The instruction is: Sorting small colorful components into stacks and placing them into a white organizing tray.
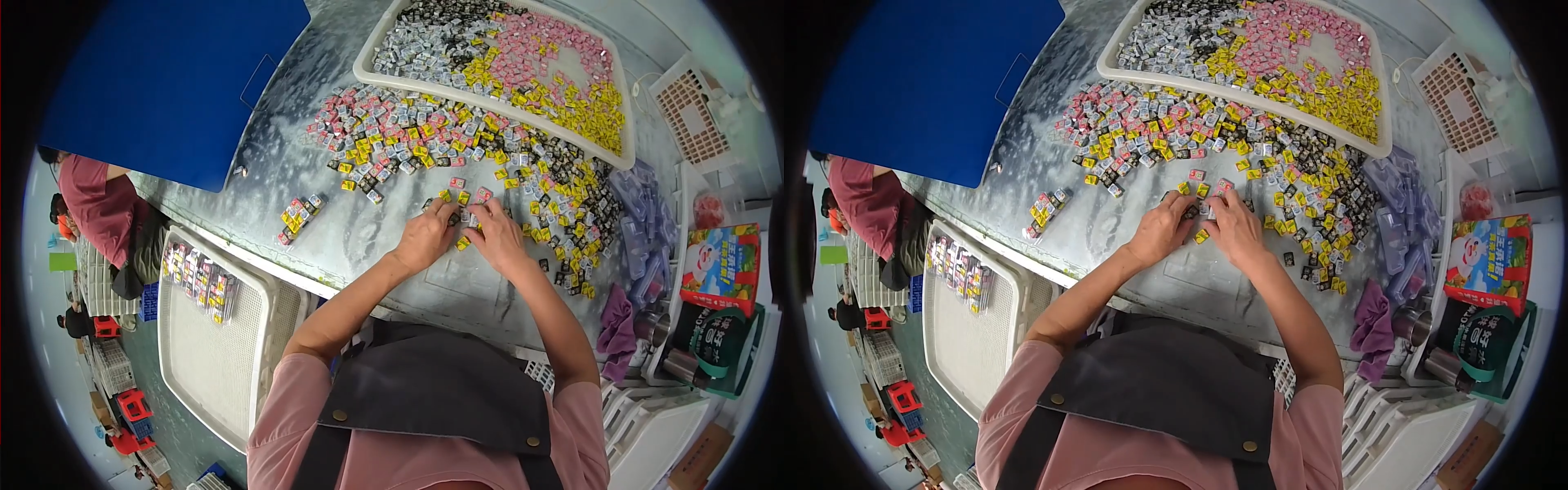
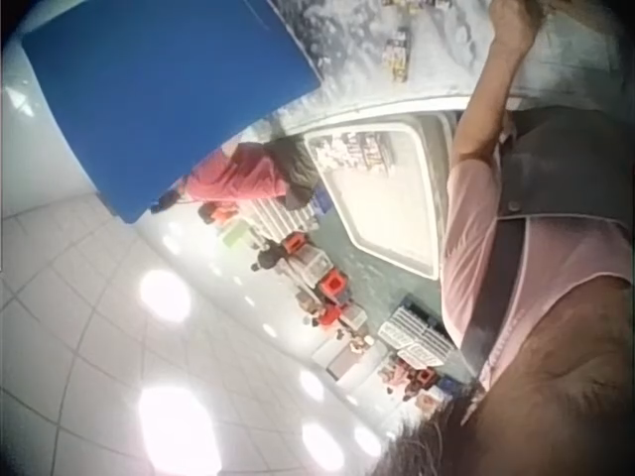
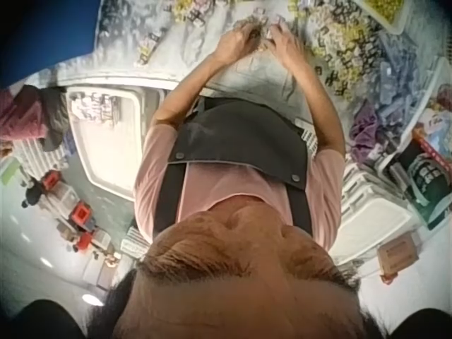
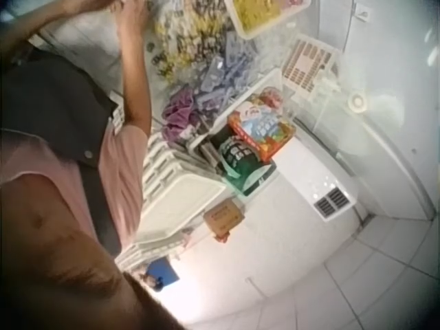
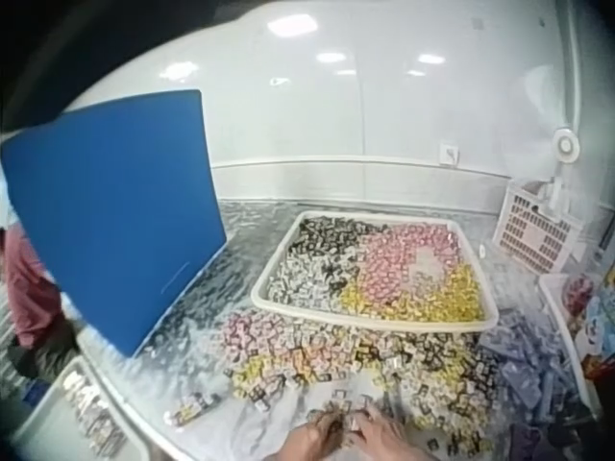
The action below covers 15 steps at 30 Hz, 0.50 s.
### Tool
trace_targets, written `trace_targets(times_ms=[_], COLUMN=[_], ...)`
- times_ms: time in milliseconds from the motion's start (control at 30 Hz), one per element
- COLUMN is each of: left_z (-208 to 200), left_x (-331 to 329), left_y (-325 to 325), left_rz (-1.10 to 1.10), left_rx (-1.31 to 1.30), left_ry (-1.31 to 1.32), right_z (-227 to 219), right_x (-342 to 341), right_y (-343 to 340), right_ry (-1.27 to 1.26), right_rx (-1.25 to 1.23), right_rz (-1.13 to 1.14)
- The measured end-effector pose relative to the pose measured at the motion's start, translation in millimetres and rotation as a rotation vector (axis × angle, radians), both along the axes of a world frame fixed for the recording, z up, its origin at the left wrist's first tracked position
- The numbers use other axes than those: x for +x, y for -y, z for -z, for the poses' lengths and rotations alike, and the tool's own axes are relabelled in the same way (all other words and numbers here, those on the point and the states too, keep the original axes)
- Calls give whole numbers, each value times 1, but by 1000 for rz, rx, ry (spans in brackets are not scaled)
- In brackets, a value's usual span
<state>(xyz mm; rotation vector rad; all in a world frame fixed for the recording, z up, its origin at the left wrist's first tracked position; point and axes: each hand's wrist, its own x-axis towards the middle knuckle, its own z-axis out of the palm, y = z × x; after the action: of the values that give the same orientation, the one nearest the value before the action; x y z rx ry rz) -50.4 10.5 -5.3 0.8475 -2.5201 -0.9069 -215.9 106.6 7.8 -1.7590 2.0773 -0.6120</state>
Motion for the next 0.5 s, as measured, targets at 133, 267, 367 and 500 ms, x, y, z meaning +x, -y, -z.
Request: trace_targets(times_ms=[133,267,367,500], left_z=[3,-3,-10,-4], left_x=[0,5,18,26], left_y=[10,11,14,21], left_rz=[64,55,37,15], left_rx=[-22,1,-11,-25], left_ry=[47,36,6,13], right_z=[0,-3,-5,6], right_x=[-2,-8,-11,-13], right_y=[10,10,6,9], right_ry=[7,38,131,96], right_rx=[59,80,87,38], right_rz=[29,-9,-9,-38])
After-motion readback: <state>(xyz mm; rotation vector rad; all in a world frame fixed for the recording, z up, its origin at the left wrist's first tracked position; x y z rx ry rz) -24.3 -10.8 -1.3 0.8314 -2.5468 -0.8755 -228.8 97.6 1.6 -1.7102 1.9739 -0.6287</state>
